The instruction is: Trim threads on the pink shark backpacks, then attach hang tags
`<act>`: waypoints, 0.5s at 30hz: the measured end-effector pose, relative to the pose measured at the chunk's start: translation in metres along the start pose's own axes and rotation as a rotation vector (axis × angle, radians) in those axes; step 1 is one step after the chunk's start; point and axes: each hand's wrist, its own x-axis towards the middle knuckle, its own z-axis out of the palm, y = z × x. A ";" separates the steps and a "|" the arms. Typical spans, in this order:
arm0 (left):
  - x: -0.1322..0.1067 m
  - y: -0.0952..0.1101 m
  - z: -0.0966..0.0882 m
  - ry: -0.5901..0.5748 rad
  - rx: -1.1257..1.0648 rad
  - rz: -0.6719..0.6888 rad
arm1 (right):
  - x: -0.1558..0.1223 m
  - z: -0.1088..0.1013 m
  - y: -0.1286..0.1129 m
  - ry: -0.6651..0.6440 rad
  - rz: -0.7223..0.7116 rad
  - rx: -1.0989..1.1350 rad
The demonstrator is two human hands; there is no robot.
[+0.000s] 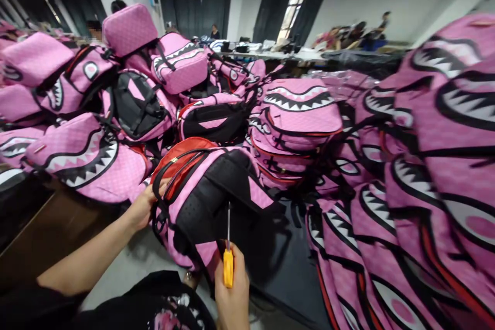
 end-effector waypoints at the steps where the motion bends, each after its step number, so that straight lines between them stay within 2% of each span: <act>1: -0.001 0.004 -0.003 0.038 0.042 0.089 | 0.000 0.001 0.001 -0.006 0.019 -0.014; 4: -0.016 0.021 0.002 0.141 0.228 0.472 | 0.003 0.000 0.003 -0.033 0.077 -0.031; 5: -0.022 0.028 0.009 0.132 0.327 0.612 | 0.005 0.000 0.002 -0.038 0.095 -0.030; 7: -0.031 0.040 0.029 0.020 0.566 0.812 | 0.009 -0.002 0.000 -0.044 0.118 -0.029; 10: -0.024 0.047 0.062 -0.188 0.823 0.853 | 0.012 -0.008 -0.002 -0.025 0.115 -0.040; 12: -0.010 0.041 0.076 -0.236 0.894 0.807 | 0.012 -0.016 -0.002 -0.009 0.102 -0.049; 15: 0.010 0.024 0.086 -0.267 0.993 0.750 | 0.008 -0.033 -0.001 0.040 0.088 -0.072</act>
